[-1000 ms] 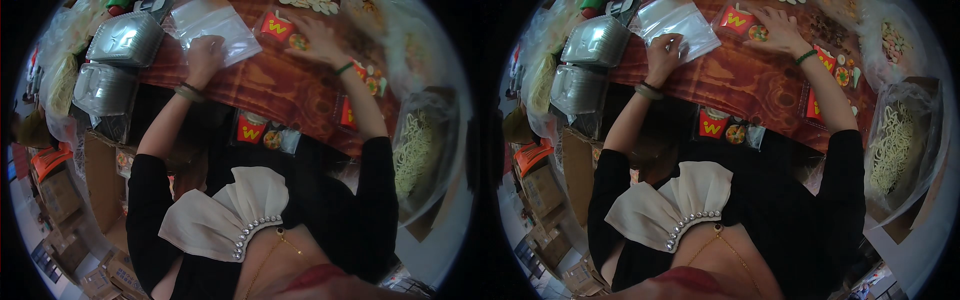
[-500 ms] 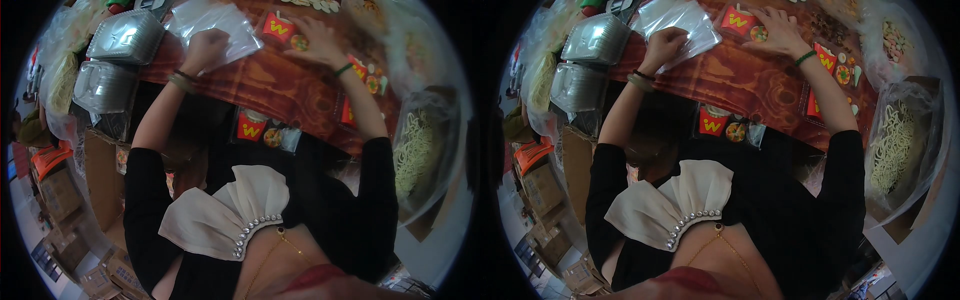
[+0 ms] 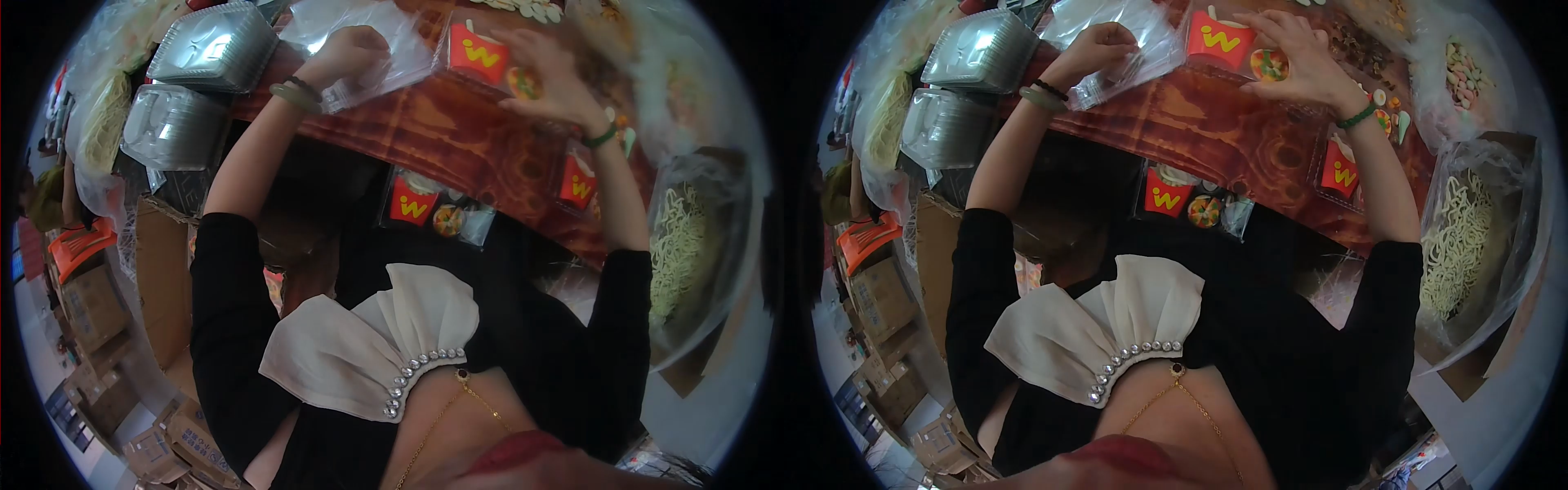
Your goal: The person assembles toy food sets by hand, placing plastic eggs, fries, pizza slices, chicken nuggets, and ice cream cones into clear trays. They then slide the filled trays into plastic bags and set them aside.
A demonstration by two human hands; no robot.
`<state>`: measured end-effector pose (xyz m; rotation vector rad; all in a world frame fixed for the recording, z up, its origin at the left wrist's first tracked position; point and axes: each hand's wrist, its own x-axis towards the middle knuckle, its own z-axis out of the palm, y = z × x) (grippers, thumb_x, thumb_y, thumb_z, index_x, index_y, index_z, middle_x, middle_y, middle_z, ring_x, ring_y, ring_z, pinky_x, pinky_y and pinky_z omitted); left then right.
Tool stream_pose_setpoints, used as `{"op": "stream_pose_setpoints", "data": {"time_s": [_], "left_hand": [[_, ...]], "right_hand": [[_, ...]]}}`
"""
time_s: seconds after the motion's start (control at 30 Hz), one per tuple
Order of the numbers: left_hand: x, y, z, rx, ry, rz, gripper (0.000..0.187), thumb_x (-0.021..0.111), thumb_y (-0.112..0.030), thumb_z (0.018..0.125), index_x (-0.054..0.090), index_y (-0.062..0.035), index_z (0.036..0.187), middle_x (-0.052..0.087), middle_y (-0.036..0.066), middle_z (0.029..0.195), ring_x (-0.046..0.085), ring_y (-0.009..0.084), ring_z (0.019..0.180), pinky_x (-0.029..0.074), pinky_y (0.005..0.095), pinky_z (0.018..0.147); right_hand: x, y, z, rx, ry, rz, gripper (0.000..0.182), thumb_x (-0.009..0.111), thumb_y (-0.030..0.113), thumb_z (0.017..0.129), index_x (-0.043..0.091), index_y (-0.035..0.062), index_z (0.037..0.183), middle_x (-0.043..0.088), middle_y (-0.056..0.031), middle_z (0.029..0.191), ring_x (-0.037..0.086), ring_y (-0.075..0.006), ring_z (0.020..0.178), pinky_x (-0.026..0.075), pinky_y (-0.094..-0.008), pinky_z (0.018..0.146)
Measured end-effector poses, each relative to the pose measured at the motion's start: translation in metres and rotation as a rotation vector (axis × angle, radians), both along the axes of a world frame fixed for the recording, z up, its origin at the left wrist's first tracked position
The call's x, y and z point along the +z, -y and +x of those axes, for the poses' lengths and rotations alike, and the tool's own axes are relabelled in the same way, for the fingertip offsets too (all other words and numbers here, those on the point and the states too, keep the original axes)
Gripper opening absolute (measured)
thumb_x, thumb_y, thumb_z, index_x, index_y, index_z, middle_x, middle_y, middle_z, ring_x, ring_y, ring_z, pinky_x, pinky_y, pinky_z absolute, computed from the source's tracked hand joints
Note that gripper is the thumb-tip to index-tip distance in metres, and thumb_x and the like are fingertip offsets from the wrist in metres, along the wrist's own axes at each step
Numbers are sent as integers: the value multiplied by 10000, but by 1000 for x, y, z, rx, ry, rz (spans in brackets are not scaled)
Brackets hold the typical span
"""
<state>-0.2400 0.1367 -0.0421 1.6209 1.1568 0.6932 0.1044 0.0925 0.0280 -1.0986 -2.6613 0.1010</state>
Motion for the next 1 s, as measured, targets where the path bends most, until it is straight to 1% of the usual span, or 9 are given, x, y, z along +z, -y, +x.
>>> {"op": "stream_pose_setpoints", "data": {"time_s": [0.1,0.17,0.27,0.4,0.5,0.6,0.7,0.77,1.0], "left_hand": [[13,2,1,-86,-149,91,252,689,-225,822,609,-14,935,609,16,748,570,81,637,462,219,563],[23,5,8,-110,-343,31,328,689,-260,787,633,3,975,653,91,821,616,151,702,495,280,603],[30,4,19,-67,-438,-71,369,671,-312,806,632,7,989,652,82,823,617,155,692,496,271,615],[26,-2,10,-16,-313,-56,338,666,-293,847,622,-7,1024,631,36,777,627,98,719,512,221,630],[27,-9,1,-111,-104,-219,373,621,-319,876,614,-11,1085,624,33,766,608,85,691,511,220,643],[20,-15,0,-298,-135,-95,287,581,-252,884,616,-15,1042,619,37,767,606,93,682,511,236,659],[21,-15,16,-217,-288,-59,198,538,-152,853,598,-5,971,631,60,788,623,117,710,518,256,643],[23,-9,29,-24,-473,70,156,513,-102,817,560,16,907,633,74,763,641,144,685,523,267,600],[17,5,40,-33,-615,295,232,565,-199,842,600,17,921,651,125,707,637,183,555,524,296,544]], "right_hand": [[-1,0,-12,39,26,4,865,715,540,631,379,256,1376,399,-111,1345,361,-297,1250,286,-476,949],[-9,-2,-17,73,-11,-1,865,719,551,599,401,295,1362,412,-95,1328,369,-276,1237,282,-450,915],[-17,-2,-20,100,-2,-8,877,720,561,593,396,300,1366,411,-97,1334,359,-281,1250,284,-447,924],[-20,0,-13,82,42,-58,892,720,560,582,392,300,1369,408,-99,1338,351,-283,1261,285,-447,935],[-17,1,-6,94,41,-65,898,721,557,576,390,303,1371,407,-100,1340,355,-282,1256,287,-441,934],[-3,2,-6,107,18,-56,895,717,558,579,389,305,1372,408,-96,1342,362,-281,1249,291,-433,930],[-2,1,-9,106,18,-20,888,712,557,587,387,303,1373,410,-95,1341,367,-280,1244,295,-429,924],[-6,-3,-15,105,28,10,883,710,554,592,386,303,1374,411,-96,1341,369,-279,1242,297,-429,921],[-38,-2,-24,27,161,-28,926,725,549,562,369,305,1382,406,-125,1342,380,-306,1225,306,-431,899]]}}
